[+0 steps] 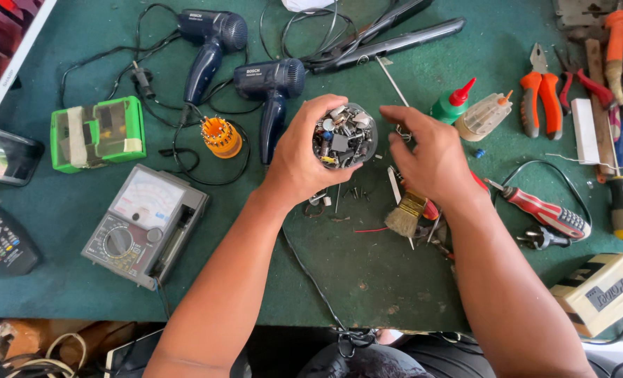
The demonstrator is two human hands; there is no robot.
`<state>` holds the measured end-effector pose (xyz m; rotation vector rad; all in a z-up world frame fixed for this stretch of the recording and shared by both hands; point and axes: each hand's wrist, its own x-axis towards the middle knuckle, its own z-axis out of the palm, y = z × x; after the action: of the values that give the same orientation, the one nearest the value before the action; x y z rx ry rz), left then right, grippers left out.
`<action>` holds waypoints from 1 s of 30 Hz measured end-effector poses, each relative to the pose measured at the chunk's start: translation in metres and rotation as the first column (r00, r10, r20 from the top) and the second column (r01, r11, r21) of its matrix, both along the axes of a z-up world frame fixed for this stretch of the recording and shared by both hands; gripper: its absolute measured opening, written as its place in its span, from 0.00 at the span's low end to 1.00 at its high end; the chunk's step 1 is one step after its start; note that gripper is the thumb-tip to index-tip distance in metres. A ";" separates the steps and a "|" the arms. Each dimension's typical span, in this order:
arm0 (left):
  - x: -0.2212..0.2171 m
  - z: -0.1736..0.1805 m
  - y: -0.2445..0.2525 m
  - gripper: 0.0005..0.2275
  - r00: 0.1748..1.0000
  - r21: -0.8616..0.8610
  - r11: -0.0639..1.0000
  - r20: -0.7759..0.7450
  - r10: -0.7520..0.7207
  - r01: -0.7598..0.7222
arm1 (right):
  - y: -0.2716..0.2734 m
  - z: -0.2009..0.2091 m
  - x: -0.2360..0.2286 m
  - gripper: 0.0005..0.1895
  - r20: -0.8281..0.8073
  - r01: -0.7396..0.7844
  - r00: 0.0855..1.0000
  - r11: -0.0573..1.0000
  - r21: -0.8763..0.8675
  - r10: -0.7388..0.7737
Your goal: The person holds a blue hair dryer and uses a screwdriver to remove screws from the casing. They then open the hair dryer to access the internal components and search through a container of small parts.
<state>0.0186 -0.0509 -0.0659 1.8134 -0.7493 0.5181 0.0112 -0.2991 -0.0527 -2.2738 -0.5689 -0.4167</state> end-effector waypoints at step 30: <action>0.004 -0.010 -0.001 0.44 0.999 -0.004 1.000 0.036 -0.008 0.008 | 0.048 0.048 -0.043 0.13 0.279 -0.234 0.940 0.966 0.112 0.195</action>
<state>0.0225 -0.0514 -0.0755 1.8005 -0.7786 0.5478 -0.0316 -0.2515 -0.0047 -2.0047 -0.8859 -0.6374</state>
